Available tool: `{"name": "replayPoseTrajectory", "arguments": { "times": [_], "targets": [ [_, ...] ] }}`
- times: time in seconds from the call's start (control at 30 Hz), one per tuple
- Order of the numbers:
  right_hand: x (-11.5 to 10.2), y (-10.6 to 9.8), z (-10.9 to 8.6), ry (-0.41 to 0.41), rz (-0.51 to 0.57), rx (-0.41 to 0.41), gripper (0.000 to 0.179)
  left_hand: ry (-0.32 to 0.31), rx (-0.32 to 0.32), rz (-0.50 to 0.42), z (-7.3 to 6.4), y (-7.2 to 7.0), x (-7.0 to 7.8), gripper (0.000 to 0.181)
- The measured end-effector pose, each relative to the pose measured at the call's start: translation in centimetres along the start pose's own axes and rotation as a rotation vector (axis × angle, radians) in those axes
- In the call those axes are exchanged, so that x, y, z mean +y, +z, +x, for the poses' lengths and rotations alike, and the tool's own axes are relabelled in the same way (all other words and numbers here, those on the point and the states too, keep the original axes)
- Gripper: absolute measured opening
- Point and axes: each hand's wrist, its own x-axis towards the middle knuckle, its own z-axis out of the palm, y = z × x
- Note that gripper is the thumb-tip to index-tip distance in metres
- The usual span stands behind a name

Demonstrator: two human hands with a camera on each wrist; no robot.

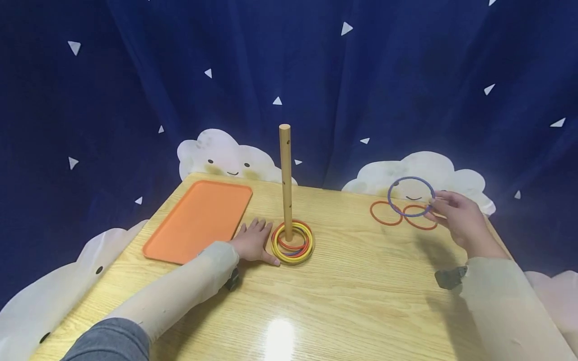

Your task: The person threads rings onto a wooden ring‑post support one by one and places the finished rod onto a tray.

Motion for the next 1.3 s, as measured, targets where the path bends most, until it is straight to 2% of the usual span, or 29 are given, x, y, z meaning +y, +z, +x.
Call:
{"name": "replayPoseTrajectory", "arguments": {
  "times": [0.13, 0.3, 0.43, 0.53, 0.6, 0.7, 0.87, 1.07, 1.3],
  "targets": [
    [-2.4, 3.2, 1.0, 0.002, 0.05, -0.061, 0.023, 0.001, -0.006, 0.001, -0.2, -0.1, 0.1, 0.126],
    [-5.3, 7.6, 1.7, 0.01, 0.069, -0.096, 0.017, 0.005, -0.003, -0.002, -0.3, -0.2, 0.1, 0.126],
    [-7.1, 11.3, 2.2, -0.006, 0.219, -0.159, 0.02, 0.003, 0.002, -0.006, -0.3, -0.2, 0.0, 0.126],
    [-8.1, 13.8, 2.5, -0.017, 0.402, -0.245, 0.023, 0.001, -0.002, -0.011, -0.2, -0.1, 0.0, 0.126],
    [-8.9, 15.4, 2.5, -0.019, 0.485, -0.287, 0.023, 0.002, -0.002, -0.008, -0.2, 0.0, -0.1, 0.126],
    [-10.1, 17.6, 2.6, -0.026, 0.556, -0.319, 0.02, -0.001, -0.005, -0.005, -0.1, 0.0, -0.1, 0.127],
    [-11.5, 20.8, 2.9, -0.021, 0.614, -0.323, 0.016, -0.003, -0.007, -0.009, 0.0, -0.1, -0.1, 0.127],
    [-10.9, 23.5, 3.5, 0.014, 0.565, -0.337, 0.014, 0.003, 0.001, 0.003, 0.2, 0.0, -0.2, 0.127],
    [-8.0, 25.3, 4.5, 0.09, 0.313, -0.294, 0.015, 0.003, -0.001, 0.0, -0.1, 0.0, -0.1, 0.126]
  ]
}}
